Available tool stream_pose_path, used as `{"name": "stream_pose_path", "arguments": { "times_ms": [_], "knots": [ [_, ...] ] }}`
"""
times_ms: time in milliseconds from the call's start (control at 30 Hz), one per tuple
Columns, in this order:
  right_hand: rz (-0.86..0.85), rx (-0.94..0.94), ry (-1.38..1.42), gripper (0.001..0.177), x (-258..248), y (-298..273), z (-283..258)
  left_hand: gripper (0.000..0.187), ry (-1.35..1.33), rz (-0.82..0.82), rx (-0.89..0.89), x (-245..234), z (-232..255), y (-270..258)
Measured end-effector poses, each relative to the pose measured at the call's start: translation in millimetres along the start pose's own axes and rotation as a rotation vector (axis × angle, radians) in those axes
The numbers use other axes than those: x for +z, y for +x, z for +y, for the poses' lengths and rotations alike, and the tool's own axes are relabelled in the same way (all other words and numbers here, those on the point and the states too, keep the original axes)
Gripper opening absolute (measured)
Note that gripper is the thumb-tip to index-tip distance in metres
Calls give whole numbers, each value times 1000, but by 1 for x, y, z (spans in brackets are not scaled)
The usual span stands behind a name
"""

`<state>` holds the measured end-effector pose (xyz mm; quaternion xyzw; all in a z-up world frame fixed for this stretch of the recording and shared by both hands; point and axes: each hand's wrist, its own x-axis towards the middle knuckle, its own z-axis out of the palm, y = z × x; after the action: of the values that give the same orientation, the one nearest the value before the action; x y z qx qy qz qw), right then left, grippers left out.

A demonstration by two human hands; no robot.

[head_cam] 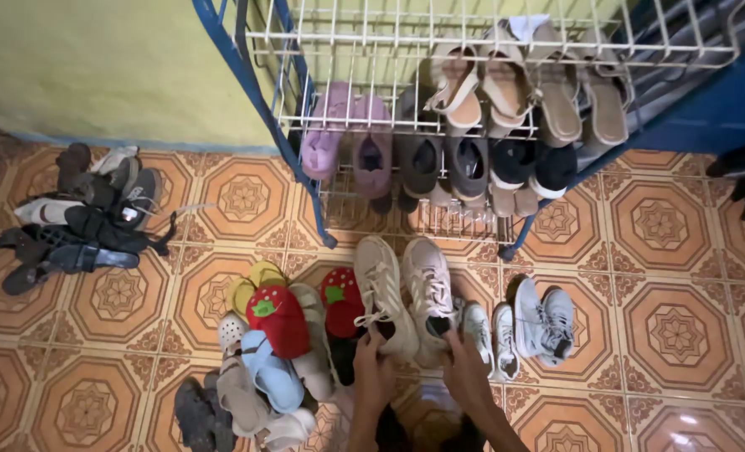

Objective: Organizing and arranging various types of footwear on a multi-tier wire shoe rack.

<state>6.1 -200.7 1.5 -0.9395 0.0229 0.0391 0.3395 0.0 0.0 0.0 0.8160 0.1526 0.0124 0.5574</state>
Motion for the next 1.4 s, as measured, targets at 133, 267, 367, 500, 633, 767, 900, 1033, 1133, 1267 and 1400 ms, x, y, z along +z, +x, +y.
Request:
{"name": "stream_pose_path", "arguments": {
  "times_ms": [133, 267, 367, 500, 633, 767, 900, 1033, 1133, 1267, 1400],
  "knots": [
    [-41, 33, 0, 46, -2, -6, -12, 49, 15, 30, 75, 0, -18, -5],
    [-87, 55, 45, 51, 0, -11, -8, 46, 9, 12, 29, 3, -33, -9],
    [-80, 64, 35, 43, -2, -9, -15, 44, 31, 3, 34, 3, -31, -8],
    [-73, 87, 19, 38, -3, -8, -18, 43, 2, 11, 31, 4, -33, -9],
    [-94, 95, -78, 39, 4, -9, -8, 40, -12, 15, 57, 0, -20, -6],
    [-40, 48, -55, 42, 10, -16, 2, 42, -98, -58, -54, -2, -9, -7],
    [-44, 53, -56, 40, 9, -20, 4, 33, -139, -90, -116, 1, -7, -9],
    [-59, 138, 88, 40, 7, -26, 2, 42, -60, -25, 198, 4, -22, -16],
    [-13, 102, 77, 41, 10, -26, 4, 41, 8, -139, -66, 9, -31, -11],
    [-28, 164, 30, 43, 4, -24, -6, 49, 26, -46, 136, 13, -39, -10],
    [-31, 167, 54, 46, -1, -22, -7, 42, 71, -247, -331, 1, 8, -1]
  ]
}}
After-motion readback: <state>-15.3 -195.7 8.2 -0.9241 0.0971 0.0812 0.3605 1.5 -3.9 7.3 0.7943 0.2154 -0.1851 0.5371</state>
